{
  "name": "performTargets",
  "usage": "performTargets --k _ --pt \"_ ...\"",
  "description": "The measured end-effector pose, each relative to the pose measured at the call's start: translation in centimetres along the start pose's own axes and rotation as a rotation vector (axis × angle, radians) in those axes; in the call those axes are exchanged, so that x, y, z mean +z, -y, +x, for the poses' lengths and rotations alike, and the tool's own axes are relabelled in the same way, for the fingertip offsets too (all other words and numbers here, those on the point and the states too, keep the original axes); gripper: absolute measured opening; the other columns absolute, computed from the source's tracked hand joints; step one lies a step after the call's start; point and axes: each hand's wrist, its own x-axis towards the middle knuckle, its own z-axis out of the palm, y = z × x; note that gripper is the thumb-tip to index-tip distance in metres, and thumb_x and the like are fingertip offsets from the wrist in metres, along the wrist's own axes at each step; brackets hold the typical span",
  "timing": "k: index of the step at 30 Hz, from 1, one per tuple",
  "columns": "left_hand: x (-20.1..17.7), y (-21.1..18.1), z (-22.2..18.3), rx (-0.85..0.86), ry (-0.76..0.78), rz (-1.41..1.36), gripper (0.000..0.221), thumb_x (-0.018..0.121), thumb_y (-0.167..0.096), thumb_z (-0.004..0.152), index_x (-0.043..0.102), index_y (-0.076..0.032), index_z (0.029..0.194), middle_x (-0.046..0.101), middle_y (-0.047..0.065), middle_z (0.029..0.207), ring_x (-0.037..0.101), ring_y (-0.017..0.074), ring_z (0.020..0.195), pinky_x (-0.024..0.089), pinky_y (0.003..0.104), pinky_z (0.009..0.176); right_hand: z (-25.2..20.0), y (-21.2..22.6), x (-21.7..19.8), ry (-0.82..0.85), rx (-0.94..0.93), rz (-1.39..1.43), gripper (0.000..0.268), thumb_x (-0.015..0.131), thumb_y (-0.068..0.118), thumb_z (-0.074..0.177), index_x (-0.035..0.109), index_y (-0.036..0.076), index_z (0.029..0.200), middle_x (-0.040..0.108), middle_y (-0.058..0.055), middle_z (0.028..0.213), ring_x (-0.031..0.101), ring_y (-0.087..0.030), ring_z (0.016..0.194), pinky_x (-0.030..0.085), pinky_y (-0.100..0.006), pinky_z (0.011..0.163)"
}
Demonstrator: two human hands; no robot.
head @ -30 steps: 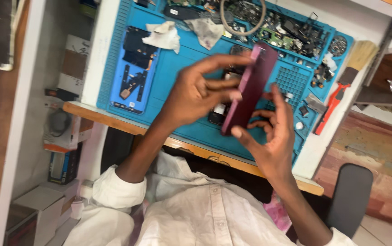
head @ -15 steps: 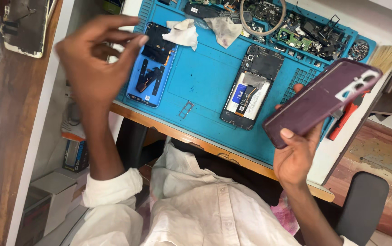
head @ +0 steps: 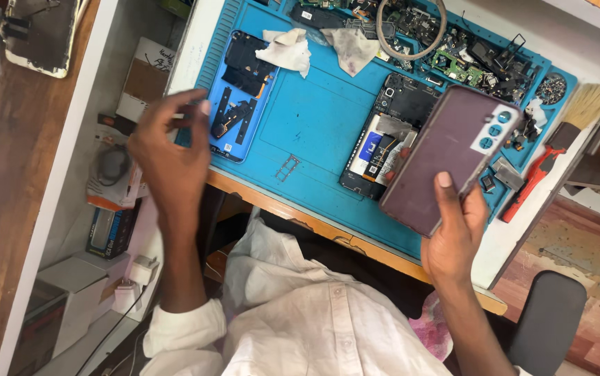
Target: The person uses a screwdriver to remove screws from a mobile phone and then handles a purple phone case and various internal components on a blue mat.
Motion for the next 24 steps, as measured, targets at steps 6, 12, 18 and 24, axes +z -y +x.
performTargets --k 6,12,18,24 --pt "3.8 -3.6 -2.1 0.091 0.095 -0.112 0.017 0.07 -0.008 0.101 0.076 -0.009 0.117 0.076 0.01 0.114 0.073 0.0224 0.106 0.059 0.036 0.092 -0.4 -1.5 -1.5 -0.021 0.021 -0.177 0.032 0.055 0.02 0.112 0.058 -0.005 0.132 0.069 -0.014 0.121 0.069 -0.018 0.107 0.057 -0.032 0.098" --pt "6.7 -10.0 -3.0 0.046 0.379 -0.659 0.036 0.057 -0.014 0.106 0.054 -0.012 0.142 0.066 0.01 0.134 0.068 0.0202 0.123 0.058 0.03 0.096 -0.8 -2.5 -2.7 0.016 0.002 -0.303 0.03 0.057 0.024 0.114 0.064 -0.004 0.122 0.062 0.0 0.1 0.051 -0.005 0.09 0.043 -0.02 0.082" --pt "11.7 -13.1 -3.2 -0.211 0.55 -1.259 0.042 0.078 -0.015 0.098 0.06 0.0 0.133 0.07 0.014 0.121 0.068 0.0144 0.109 0.059 0.03 0.096 -1.6 -4.3 -5.3 0.153 0.023 -0.461 0.027 0.059 0.022 0.115 0.064 0.0 0.102 0.054 0.002 0.073 0.042 -0.003 0.067 0.035 -0.02 0.067" --pt "10.1 -15.0 -7.6 -0.095 0.687 -1.073 0.016 0.072 -0.014 0.096 0.07 -0.004 0.108 0.076 0.006 0.104 0.073 0.0087 0.098 0.061 0.026 0.089 -0.8 -5.7 -8.0 0.175 -0.306 -0.233 0.03 0.07 0.028 0.102 0.066 -0.002 0.104 0.065 -0.005 0.093 0.058 -0.01 0.082 0.047 -0.025 0.081"
